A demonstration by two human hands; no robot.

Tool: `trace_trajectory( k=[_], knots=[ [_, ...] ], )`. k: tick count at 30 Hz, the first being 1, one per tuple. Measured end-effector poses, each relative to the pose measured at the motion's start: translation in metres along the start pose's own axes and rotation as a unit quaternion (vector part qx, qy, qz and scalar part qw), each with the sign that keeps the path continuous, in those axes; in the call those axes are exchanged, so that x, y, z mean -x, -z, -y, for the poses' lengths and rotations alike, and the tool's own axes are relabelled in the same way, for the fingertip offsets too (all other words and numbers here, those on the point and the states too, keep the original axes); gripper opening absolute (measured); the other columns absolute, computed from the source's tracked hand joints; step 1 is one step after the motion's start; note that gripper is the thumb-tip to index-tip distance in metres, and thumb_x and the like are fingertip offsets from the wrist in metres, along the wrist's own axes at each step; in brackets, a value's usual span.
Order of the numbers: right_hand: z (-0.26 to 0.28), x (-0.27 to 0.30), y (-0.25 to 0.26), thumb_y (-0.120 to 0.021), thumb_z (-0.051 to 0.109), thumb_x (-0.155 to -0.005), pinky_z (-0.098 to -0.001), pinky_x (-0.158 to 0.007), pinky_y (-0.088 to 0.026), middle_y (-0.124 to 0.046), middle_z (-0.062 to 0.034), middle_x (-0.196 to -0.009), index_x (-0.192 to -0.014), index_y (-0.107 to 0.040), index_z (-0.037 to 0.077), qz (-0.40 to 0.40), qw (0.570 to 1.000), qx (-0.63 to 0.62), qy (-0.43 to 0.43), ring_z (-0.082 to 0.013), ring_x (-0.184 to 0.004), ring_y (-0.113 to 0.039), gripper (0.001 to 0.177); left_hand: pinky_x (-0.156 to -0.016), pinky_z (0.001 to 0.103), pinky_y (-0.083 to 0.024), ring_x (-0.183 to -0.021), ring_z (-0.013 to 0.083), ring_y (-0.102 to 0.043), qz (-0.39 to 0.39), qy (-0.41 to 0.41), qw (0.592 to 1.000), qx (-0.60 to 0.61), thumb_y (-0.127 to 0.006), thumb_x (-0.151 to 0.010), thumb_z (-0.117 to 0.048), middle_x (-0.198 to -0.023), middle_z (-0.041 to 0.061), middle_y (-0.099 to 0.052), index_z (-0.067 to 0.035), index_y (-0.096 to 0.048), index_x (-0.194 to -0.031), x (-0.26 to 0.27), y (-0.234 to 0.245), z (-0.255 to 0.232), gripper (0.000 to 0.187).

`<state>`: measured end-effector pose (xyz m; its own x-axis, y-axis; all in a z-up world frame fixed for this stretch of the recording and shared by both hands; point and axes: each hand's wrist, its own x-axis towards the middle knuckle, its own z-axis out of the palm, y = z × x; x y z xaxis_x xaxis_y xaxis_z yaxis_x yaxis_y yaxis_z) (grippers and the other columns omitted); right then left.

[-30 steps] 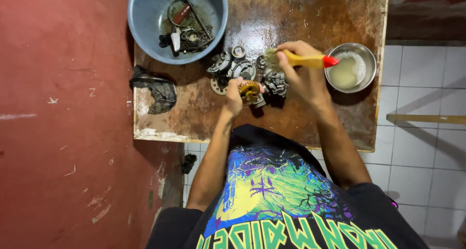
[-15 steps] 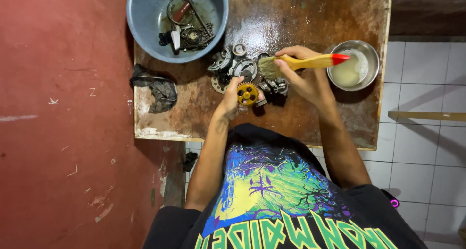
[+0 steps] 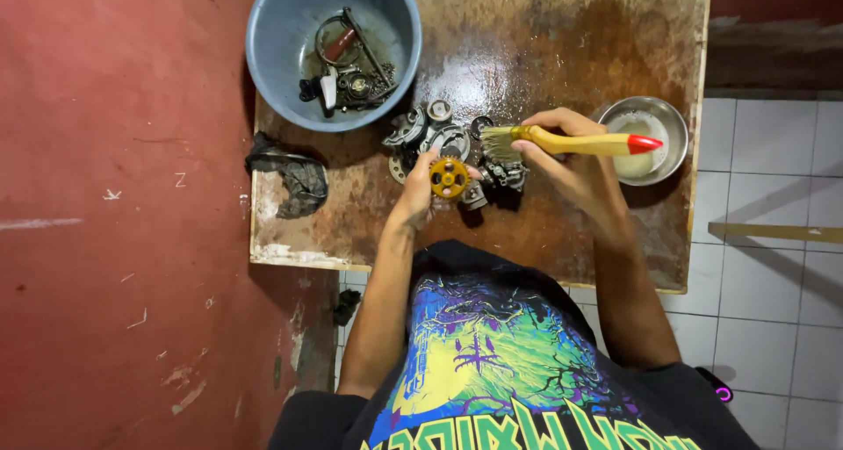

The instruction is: The person scrubs various mechanical parts, including gears and a chain, using a brush dipped in a liquid solution. They handle the parts one by one, rotating them to clean different surfaces, and occasionally place them into a blue basin or back onto the table.

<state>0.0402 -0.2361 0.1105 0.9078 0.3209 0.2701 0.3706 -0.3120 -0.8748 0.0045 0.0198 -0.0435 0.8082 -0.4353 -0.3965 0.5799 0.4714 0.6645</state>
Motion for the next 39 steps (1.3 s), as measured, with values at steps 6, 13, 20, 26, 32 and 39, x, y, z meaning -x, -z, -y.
trace_trajectory(
  k=[6, 13, 20, 26, 32, 39],
  knots=[
    [0.013, 0.002, -0.027, -0.080, 0.010, -0.093, -0.0274, -0.072, -0.052, -0.070, -0.0058, -0.092, -0.104, -0.071, 0.000, 0.062, 0.996, -0.011, 0.057, -0.0114, -0.083, -0.066, 0.017, -0.050, 0.029, -0.045, -0.059, 0.0125, -0.054, -0.052, -0.100, 0.987, -0.112, -0.031, -0.105, -0.036, -0.074, 0.001, -0.059, -0.010, -0.057, -0.091, -0.010, -0.004, 0.002, 0.039],
    [-0.052, 0.005, -0.024, -0.076, 0.015, -0.100, -0.0215, -0.061, -0.044, -0.065, 0.0026, -0.086, -0.107, -0.072, 0.003, 0.005, 0.971, -0.170, -0.167, -0.0035, -0.072, -0.056, 0.014, -0.065, 0.031, -0.047, -0.073, 0.0131, -0.055, -0.046, -0.098, 0.993, 0.050, -0.038, -0.116, -0.041, -0.082, 0.000, -0.056, -0.010, -0.055, -0.097, -0.002, -0.002, 0.005, 0.040],
    [-0.023, 0.001, -0.031, -0.073, 0.015, -0.096, -0.0203, -0.046, -0.039, -0.062, 0.0060, -0.071, -0.105, -0.073, 0.005, 0.076, 0.954, -0.212, -0.196, -0.0014, -0.054, -0.051, 0.013, -0.059, 0.028, -0.046, -0.067, 0.0124, -0.056, -0.058, -0.056, 0.996, -0.033, -0.032, -0.105, -0.044, -0.080, 0.001, -0.061, -0.015, -0.059, -0.094, -0.003, -0.024, 0.001, 0.041],
    [-0.064, 0.010, -0.020, -0.074, 0.018, -0.098, -0.0206, -0.046, -0.031, -0.058, 0.0074, -0.071, -0.106, -0.072, 0.007, 0.035, 0.944, -0.221, -0.245, -0.0011, -0.054, -0.045, 0.014, -0.071, 0.030, -0.048, -0.076, 0.0140, -0.055, -0.029, -0.150, 0.988, 0.026, -0.037, -0.114, -0.040, -0.081, 0.002, -0.056, -0.009, -0.056, -0.092, -0.023, 0.034, 0.051, 0.043],
    [-0.064, 0.022, -0.045, -0.074, 0.019, -0.097, -0.0215, -0.051, -0.038, -0.062, 0.0060, -0.076, -0.106, -0.073, 0.005, 0.079, 0.951, -0.238, -0.180, -0.0026, -0.060, -0.051, 0.017, -0.057, 0.030, -0.044, -0.068, 0.0128, -0.053, -0.073, -0.096, 0.993, -0.010, -0.036, -0.110, -0.042, -0.080, -0.002, -0.055, -0.014, -0.055, -0.095, -0.031, 0.023, 0.058, 0.037],
    [-0.116, 0.023, -0.039, -0.072, 0.025, -0.101, -0.0220, -0.050, -0.036, -0.059, 0.0048, -0.074, -0.108, -0.071, 0.008, 0.004, 0.951, -0.165, -0.260, -0.0034, -0.057, -0.048, 0.018, -0.062, 0.031, -0.049, -0.071, 0.0155, -0.059, -0.048, -0.078, 0.995, 0.041, -0.038, -0.114, -0.046, -0.084, 0.004, -0.062, -0.010, -0.059, -0.099, -0.026, 0.029, 0.072, 0.044]
  ],
)
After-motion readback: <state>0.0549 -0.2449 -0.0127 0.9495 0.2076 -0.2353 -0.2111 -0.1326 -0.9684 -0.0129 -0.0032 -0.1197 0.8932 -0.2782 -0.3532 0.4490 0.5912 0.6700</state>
